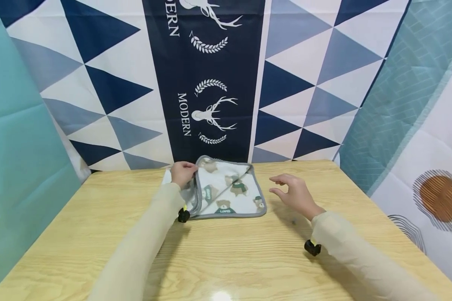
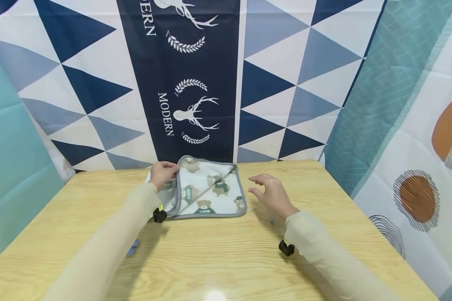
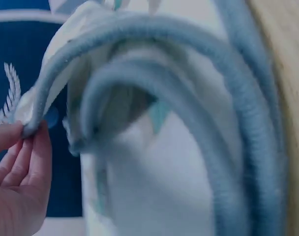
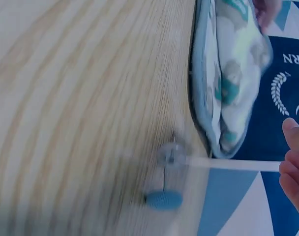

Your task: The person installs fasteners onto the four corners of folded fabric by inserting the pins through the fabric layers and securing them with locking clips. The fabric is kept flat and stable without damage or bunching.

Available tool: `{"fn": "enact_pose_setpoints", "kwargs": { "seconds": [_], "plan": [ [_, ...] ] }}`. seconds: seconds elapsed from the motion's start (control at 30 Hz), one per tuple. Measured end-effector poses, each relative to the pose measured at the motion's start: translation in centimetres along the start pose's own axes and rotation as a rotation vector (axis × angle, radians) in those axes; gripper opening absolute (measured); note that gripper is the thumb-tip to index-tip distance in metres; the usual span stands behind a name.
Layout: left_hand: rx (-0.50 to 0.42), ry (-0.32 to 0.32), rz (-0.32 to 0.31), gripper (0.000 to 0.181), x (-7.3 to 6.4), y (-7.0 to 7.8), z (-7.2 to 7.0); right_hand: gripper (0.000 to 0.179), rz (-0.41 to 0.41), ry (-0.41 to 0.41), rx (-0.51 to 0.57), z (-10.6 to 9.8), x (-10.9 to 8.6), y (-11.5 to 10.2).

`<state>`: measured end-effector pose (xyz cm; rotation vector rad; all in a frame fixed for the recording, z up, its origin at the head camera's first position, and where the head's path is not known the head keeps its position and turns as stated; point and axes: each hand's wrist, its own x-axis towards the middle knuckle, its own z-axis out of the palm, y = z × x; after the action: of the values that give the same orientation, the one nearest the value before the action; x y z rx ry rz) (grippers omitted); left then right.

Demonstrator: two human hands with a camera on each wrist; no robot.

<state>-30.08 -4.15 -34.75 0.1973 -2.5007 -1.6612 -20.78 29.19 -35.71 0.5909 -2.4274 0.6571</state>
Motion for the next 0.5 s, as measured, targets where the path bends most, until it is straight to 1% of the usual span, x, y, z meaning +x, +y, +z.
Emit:
{"fn": "enact_pose_setpoints", "kwargs": {
  "seconds": [0.03, 0.1, 0.17, 0.2, 0.3, 0.4, 0.5],
  "plan": [
    [-0.002, -0.006, -0.047, 0.019, 0.2, -0.5, -0.2, 0.031, 0.004, -0.006, -0.002, 0.0, -0.1, 0.1],
    [0.021, -0.015, -0.115, 0.02, 0.4, -1.3, -0.6, 0.029, 0.013, -0.02, -0.007, -0.1, -0.4, 0.5],
    [0.046, -0.026, -0.146, 0.02, 0.4, -1.8, -0.7, 0.028, 0.019, -0.044, -0.005, -0.1, -0.7, 0.9],
    [0.068, -0.026, -0.147, 0.02, 0.4, -1.9, -0.7, 0.027, 0.02, -0.062, 0.0, -0.1, -0.8, 1.1],
    [0.12, -0.026, -0.114, 0.023, 0.2, -1.9, -0.8, 0.024, 0.022, -0.146, 0.023, -0.2, -1.0, 1.4],
    [0.195, -0.057, -0.022, 0.032, -0.4, -1.4, -0.7, 0.02, 0.019, -0.254, 0.04, -0.5, -1.1, 1.3],
    [0.288, -0.088, 0.094, 0.04, -1.1, -0.5, -0.4, 0.014, -0.019, -0.38, 0.045, -1.0, -1.1, 0.9]
  ]
}}
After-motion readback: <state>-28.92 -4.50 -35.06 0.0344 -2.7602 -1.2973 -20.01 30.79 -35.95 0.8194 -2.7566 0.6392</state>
